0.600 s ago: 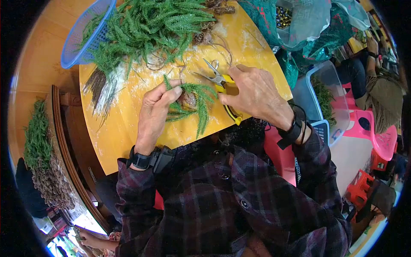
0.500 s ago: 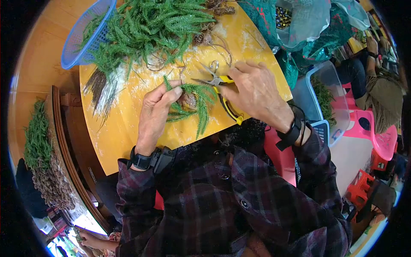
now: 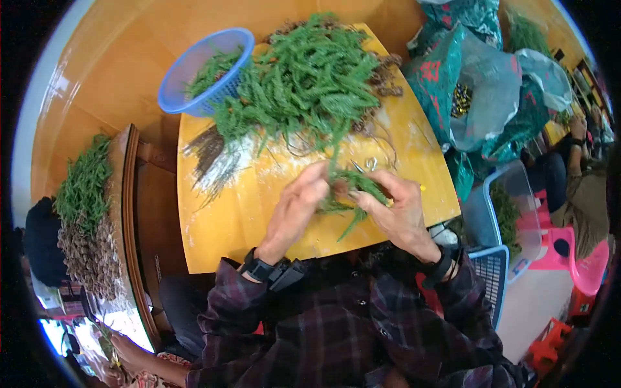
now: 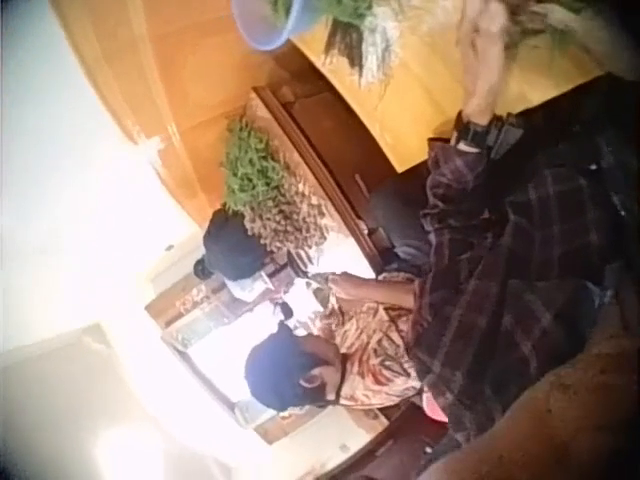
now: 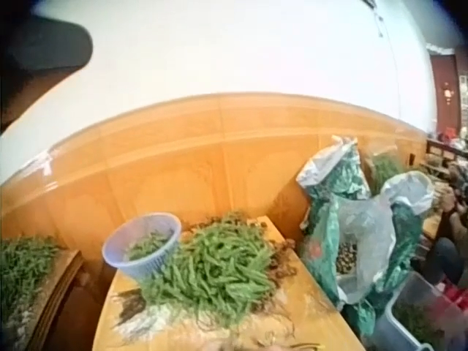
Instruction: The person assembles decorative branches by hand, attaching pinecones to wires and wrapping green sprigs around them. They use pliers to twist the wire and trim the ends before setting the finished pieces aside on the table.
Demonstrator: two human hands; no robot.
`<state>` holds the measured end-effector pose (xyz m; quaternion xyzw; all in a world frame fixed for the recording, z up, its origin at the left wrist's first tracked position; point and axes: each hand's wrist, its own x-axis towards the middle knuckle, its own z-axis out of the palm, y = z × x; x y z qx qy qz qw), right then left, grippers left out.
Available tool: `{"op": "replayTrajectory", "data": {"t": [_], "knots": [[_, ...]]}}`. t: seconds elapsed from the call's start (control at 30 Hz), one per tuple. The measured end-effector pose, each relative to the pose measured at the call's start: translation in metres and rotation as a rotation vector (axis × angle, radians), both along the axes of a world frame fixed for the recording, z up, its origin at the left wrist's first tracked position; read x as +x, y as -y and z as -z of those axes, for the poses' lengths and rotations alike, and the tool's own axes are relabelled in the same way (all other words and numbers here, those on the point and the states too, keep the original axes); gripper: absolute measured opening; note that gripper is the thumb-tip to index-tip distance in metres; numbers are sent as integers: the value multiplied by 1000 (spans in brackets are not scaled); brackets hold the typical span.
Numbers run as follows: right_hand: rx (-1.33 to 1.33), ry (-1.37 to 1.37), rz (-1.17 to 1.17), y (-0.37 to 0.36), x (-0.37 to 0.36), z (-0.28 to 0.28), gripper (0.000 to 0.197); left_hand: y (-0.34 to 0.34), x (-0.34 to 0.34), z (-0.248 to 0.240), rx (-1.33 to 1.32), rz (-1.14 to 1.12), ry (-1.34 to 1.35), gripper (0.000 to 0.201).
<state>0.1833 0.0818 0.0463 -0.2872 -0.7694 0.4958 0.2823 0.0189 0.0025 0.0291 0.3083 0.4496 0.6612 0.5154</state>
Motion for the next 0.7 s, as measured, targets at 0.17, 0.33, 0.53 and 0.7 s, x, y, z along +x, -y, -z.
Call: {"op": "replayTrajectory", "data": {"t": [0.17, 0.33, 0.53, 0.7], "knots": [[-25, -125, 8, 0, 0, 13, 20, -1, 0, -13, -68, 163, -373, 25], [146, -107, -34, -5, 2, 17, 22, -2, -16, -7, -92, 240, -554, 24], [86, -159, 79, -7, 3, 15, 26, -9, -23, -36, -171, 169, -407, 26], [33, -117, 89, -6, 8, 12, 26, -56, -119, -109, 253, -334, -1136, 32]]}}
